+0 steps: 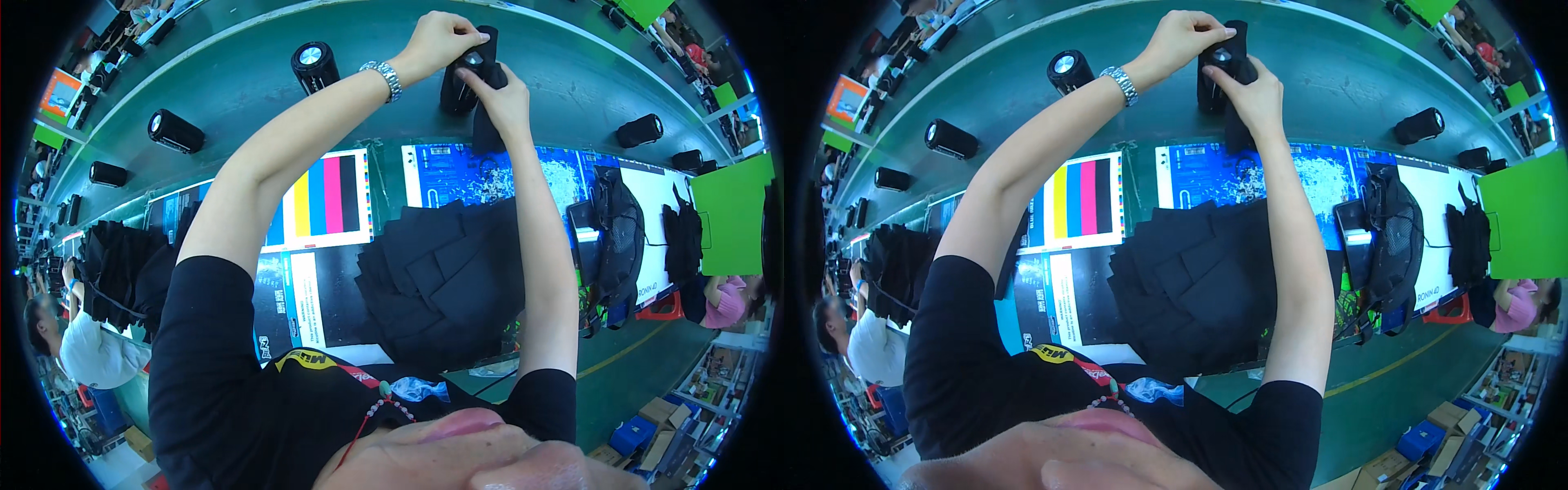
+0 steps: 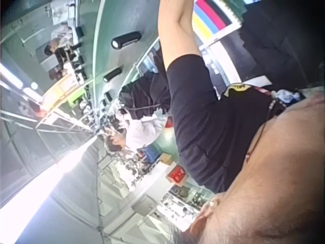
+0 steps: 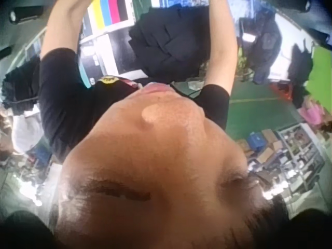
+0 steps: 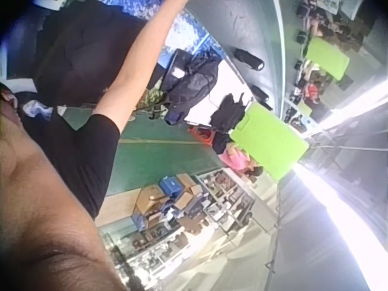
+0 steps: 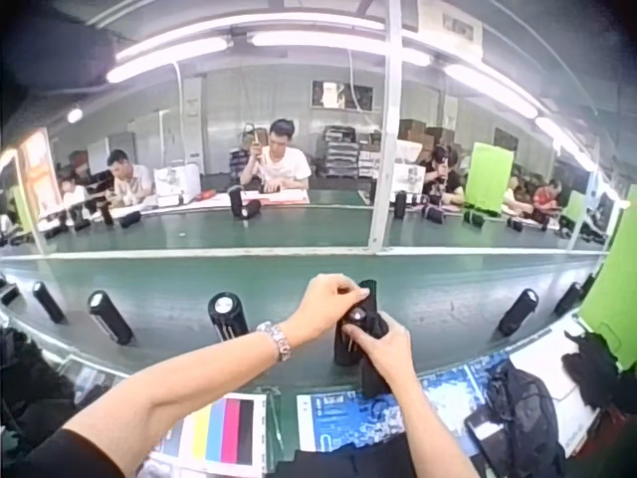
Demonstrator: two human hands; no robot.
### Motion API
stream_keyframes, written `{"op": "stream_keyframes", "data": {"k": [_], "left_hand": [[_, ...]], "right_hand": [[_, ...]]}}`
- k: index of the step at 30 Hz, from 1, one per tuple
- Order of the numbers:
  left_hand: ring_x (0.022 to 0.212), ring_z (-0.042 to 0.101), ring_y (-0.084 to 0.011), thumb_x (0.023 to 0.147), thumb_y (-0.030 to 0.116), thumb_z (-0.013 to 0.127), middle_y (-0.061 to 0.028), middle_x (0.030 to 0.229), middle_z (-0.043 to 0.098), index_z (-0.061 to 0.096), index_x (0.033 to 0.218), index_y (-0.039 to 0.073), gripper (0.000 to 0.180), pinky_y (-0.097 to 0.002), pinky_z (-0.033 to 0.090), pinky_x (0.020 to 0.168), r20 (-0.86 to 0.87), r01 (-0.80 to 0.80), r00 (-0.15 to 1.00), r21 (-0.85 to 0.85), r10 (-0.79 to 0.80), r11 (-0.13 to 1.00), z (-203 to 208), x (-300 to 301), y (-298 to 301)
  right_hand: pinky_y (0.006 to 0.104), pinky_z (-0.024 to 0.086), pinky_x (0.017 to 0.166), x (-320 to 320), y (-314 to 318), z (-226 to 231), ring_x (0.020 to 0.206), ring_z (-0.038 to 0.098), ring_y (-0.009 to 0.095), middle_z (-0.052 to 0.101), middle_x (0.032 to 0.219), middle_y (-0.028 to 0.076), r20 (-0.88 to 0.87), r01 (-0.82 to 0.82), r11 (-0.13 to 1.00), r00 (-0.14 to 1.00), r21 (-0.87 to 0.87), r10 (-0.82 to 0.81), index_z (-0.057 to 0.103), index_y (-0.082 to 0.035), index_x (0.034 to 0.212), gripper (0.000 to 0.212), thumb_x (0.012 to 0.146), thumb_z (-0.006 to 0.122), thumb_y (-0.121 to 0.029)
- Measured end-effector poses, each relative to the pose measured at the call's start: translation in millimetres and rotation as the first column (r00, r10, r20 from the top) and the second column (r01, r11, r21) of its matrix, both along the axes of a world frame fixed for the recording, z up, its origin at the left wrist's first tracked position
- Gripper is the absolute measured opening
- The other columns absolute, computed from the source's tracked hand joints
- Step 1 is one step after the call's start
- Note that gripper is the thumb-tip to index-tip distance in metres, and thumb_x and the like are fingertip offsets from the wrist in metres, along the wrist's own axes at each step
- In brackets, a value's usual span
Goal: The person picks up black fabric pieces from a stack, folds each piece, and then slides the fabric over a cylindrical mount on a workstation table.
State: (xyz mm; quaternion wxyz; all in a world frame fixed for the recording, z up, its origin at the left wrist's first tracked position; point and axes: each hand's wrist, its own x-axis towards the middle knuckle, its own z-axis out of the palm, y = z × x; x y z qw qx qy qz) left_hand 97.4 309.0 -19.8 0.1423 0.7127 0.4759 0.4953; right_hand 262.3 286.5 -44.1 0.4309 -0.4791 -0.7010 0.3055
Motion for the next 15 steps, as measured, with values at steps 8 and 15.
{"op": "stream_keyframes", "data": {"k": [8,15], "left_hand": [[0.094,0.061,-0.0149,0.089,0.036,0.063,-0.0086,0.100,0.066,0.068,0.107,0.003,0.037,-0.0279,0.049,0.080,0.450,0.143,0.893,-0.213,-0.033,0.967,1,-4,-2],[0.081,0.064,-0.0181,0.098,0.045,0.042,-0.0124,0.092,0.068,0.062,0.104,-0.004,0.054,-0.0302,0.050,0.075,0.962,0.461,0.236,-0.235,0.138,0.856,-45,54,41]], "right_hand": [[0.0279,0.044,0.088,83,19,1,0.100,0.060,0.017,0.067,0.110,0.010,0.156,-0.269,0.935,0.938,-0.232,0.309,0.061,0.000,0.119,0.055,0.068,0.075,-0.015],[0.0274,0.045,0.064,33,99,-15,0.070,0.058,0.013,0.067,0.083,0.006,-0.565,0.122,0.897,0.738,-0.425,-0.368,0.064,0.000,0.099,0.025,0.085,0.067,-0.021]]}}
